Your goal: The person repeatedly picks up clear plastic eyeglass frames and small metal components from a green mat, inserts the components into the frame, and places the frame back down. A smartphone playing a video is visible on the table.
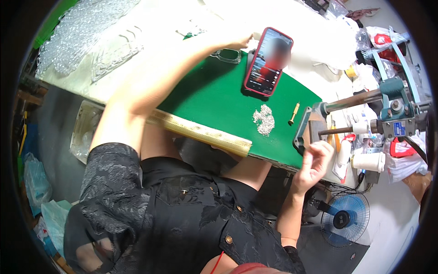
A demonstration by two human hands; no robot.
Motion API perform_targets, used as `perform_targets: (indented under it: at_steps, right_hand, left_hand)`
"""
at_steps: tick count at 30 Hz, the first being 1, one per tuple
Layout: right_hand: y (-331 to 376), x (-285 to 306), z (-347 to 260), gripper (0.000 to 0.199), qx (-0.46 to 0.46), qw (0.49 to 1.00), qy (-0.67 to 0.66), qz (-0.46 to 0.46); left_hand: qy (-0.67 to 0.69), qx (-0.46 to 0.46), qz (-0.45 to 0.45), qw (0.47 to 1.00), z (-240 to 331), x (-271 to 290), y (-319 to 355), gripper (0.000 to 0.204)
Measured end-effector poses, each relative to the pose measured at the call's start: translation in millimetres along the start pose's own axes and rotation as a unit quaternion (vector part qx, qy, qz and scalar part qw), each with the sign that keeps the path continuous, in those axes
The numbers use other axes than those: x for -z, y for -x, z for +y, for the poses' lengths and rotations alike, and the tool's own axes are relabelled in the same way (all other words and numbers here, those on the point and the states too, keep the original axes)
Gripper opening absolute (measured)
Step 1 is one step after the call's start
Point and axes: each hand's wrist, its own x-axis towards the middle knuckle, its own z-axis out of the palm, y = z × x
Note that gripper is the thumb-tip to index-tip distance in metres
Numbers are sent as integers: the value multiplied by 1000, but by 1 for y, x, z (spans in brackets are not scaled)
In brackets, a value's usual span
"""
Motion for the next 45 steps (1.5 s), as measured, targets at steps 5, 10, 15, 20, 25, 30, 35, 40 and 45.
perform_targets:
  at_steps: [5,10,15,20,25,30,35,40,45]
  right_hand:
    - [7,3,16,30,-84,951,157,-255]
    - [10,-10,24,38,15,918,294,-264]
    - [15,-2,22,38,40,915,275,-293]
    - [19,6,27,35,6,939,209,-272]
    - [13,-6,25,21,-76,955,143,-248]
    - [12,-13,24,16,-70,954,158,-245]
    - [11,-15,22,16,-71,952,166,-248]
    - [6,-17,26,12,-64,948,163,-266]
    - [4,-18,23,13,-41,934,188,-300]
  left_hand:
    - [264,42,53,962,-22,45,-4,33]
    - [590,102,111,793,-40,91,17,30]
    - [704,196,233,642,-6,110,70,26]
    - [655,112,137,735,37,102,134,64]
    - [611,37,81,786,72,79,174,73]
    - [635,30,15,772,83,60,177,72]
    - [625,28,14,780,82,56,176,71]
    - [606,3,27,795,80,52,176,70]
    - [613,10,15,790,81,50,177,68]
